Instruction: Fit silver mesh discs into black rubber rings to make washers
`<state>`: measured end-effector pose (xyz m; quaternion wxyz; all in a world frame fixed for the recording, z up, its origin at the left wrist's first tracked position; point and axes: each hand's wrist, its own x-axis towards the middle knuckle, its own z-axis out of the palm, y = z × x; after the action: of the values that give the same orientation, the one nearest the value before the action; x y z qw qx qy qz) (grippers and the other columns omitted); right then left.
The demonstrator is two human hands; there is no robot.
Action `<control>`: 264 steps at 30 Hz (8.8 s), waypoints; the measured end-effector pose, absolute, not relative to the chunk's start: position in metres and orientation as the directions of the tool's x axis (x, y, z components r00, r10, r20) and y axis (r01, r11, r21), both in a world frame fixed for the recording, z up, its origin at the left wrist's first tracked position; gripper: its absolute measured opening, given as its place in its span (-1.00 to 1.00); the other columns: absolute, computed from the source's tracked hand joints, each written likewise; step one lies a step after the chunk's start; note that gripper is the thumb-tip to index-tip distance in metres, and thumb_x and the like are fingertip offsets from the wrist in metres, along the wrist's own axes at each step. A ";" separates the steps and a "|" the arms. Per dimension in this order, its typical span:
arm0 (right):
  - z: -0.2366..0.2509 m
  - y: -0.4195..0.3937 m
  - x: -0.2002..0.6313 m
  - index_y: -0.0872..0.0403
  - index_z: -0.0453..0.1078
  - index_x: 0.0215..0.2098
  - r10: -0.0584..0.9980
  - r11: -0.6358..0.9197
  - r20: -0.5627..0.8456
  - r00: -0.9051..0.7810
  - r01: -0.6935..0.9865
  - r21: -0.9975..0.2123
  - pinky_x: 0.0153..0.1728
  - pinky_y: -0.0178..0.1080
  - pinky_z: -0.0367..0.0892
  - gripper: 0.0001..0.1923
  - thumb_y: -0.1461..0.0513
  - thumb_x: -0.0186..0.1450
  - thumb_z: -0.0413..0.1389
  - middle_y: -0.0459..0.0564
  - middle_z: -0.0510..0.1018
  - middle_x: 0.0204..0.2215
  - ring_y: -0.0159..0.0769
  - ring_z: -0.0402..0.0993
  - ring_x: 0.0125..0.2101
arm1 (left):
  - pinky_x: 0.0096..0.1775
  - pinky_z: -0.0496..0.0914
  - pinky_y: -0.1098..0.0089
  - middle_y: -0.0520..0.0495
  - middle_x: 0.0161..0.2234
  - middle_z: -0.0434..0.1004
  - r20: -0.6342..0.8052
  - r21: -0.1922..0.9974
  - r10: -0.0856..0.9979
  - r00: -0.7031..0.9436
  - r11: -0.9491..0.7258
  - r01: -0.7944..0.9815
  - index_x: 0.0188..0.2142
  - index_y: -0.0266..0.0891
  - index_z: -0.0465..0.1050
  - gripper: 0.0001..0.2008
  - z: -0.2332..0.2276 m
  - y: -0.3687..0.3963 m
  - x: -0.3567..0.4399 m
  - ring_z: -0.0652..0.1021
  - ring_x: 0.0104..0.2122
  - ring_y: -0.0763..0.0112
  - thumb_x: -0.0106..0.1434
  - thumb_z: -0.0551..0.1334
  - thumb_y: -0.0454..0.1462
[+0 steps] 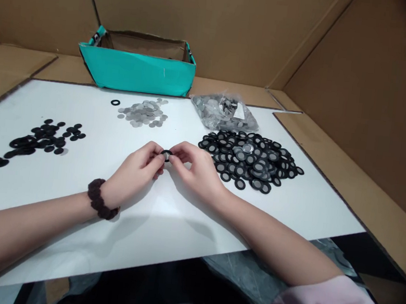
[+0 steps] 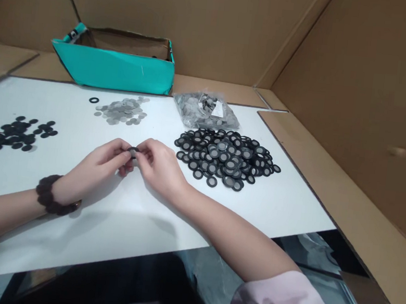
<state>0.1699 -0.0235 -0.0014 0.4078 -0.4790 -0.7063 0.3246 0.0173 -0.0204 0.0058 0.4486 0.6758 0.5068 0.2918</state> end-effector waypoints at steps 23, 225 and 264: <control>-0.003 -0.027 0.166 0.07 0.40 -0.30 0.917 0.384 0.304 -0.257 0.374 -0.844 -0.19 -0.29 0.26 -0.77 0.35 0.24 -0.08 -0.05 0.49 -0.35 -0.35 0.39 -0.27 | -0.25 0.25 0.29 -0.04 -0.38 0.36 -0.012 0.818 0.921 0.389 -0.215 0.534 -0.37 -0.22 0.23 -0.83 0.005 -0.018 0.018 0.39 -0.32 0.29 0.22 -0.02 -0.18; 0.001 -0.031 0.183 0.15 0.31 -0.43 0.940 0.177 0.033 -0.339 0.406 -0.896 -0.44 -0.39 0.29 -0.93 0.34 0.20 0.00 -0.09 0.46 -0.59 -0.46 0.40 -0.54 | -0.48 0.35 0.39 0.03 -0.49 0.44 -0.153 0.851 0.911 0.384 -0.076 0.519 -0.39 -0.24 0.30 -0.80 0.014 -0.026 0.013 0.43 -0.61 0.50 0.19 0.07 -0.15; 0.000 -0.030 0.180 0.16 0.40 -0.43 0.933 0.083 -0.055 -0.355 0.362 -0.929 -0.46 -0.39 0.31 -0.92 0.29 0.16 0.08 -0.05 0.52 -0.54 -0.43 0.45 -0.50 | -0.41 0.34 0.40 0.02 -0.48 0.46 -0.069 0.847 0.936 0.345 -0.128 0.516 -0.39 -0.23 0.34 -0.81 0.008 -0.027 0.012 0.45 -0.53 0.44 0.15 0.13 -0.14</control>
<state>0.1804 -0.0296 0.0000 0.3004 -0.4819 -0.6718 0.4756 0.0117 -0.0272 0.0081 0.4155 0.7069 0.5134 0.2530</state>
